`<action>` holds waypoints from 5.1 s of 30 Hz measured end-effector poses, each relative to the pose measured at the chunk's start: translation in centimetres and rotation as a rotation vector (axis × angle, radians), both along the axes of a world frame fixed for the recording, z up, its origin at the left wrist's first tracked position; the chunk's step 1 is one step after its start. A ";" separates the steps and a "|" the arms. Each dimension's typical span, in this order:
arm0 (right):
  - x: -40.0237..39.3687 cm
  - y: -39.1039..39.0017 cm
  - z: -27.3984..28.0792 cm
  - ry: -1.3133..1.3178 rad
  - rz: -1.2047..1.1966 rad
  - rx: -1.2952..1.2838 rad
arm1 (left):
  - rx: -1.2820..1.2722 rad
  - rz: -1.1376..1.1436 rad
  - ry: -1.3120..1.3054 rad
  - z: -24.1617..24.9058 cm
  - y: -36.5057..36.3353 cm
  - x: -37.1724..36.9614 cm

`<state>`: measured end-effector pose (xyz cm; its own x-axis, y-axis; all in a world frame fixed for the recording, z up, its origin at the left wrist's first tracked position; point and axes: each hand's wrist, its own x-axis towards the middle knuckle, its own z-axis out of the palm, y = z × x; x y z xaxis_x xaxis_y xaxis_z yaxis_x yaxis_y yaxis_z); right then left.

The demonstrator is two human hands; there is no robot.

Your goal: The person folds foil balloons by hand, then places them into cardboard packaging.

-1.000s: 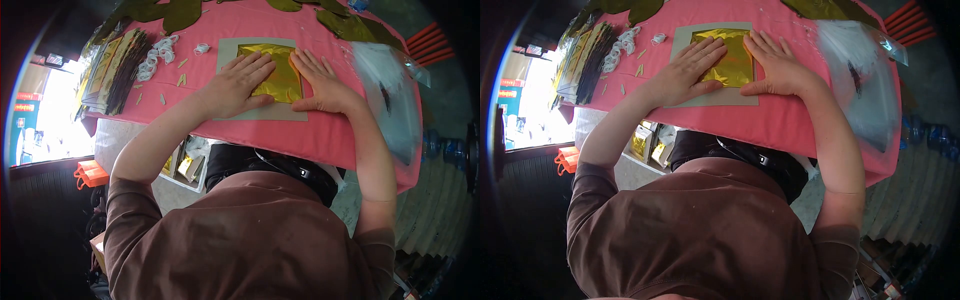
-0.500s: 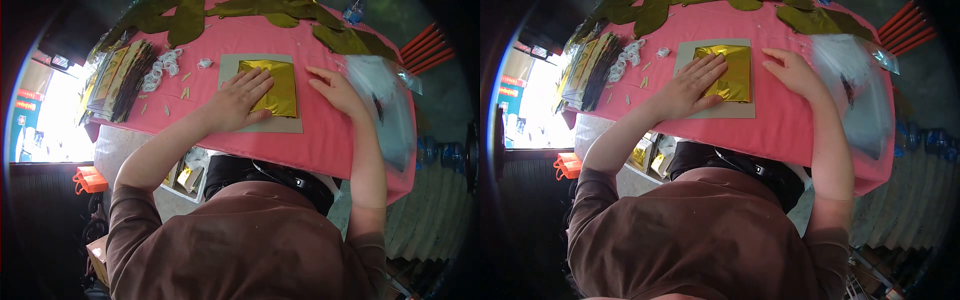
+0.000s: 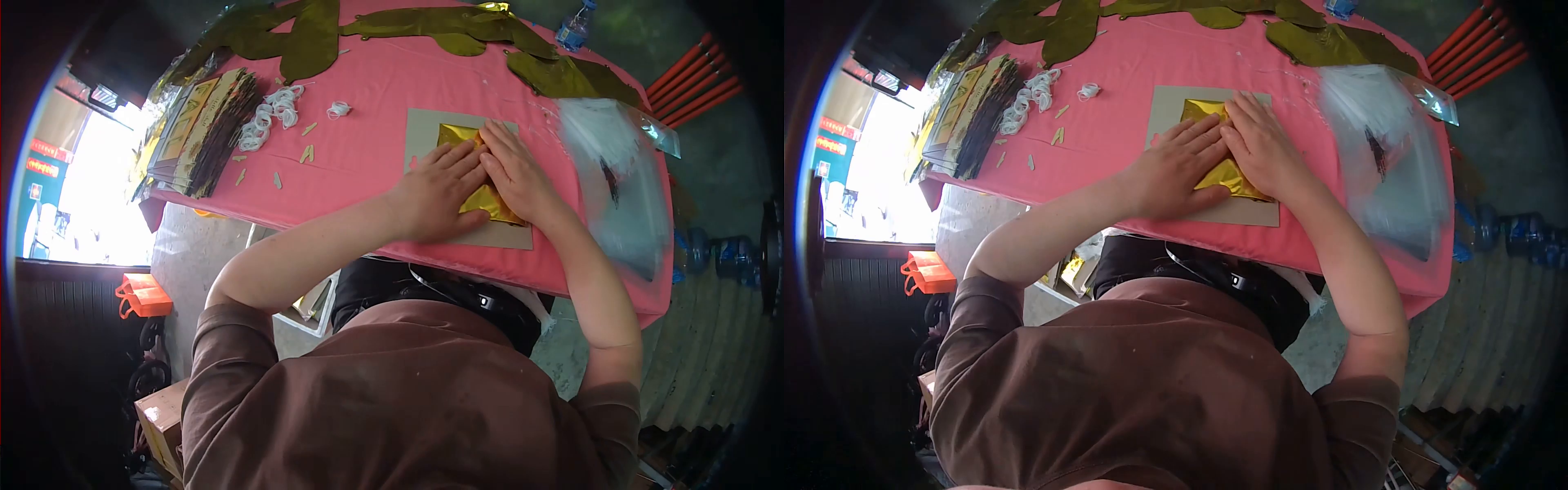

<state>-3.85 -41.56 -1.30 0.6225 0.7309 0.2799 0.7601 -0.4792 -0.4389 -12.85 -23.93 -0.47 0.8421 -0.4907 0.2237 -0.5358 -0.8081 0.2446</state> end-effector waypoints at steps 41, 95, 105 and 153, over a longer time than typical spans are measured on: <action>-1.6 -0.5 1.0 -0.161 0.006 -0.131 | -0.458 -0.059 0.122 5.2 -1.3 2.9; -1.2 -0.4 0.6 -0.132 0.014 -0.234 | -0.255 0.307 -0.113 -1.0 13.6 3.1; -1.1 -0.3 0.8 -0.133 0.013 -0.270 | -0.110 0.585 -0.273 -0.6 17.7 1.6; -1.3 -0.1 1.0 -0.136 0.015 -0.287 | -0.319 0.460 0.283 1.6 8.2 8.5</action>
<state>-5.13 -41.64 -0.25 0.5823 0.8007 0.1407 0.8102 -0.5573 -0.1816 -4.30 -15.72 1.11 0.9993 -0.0101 0.0370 -0.0301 -0.8046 0.5931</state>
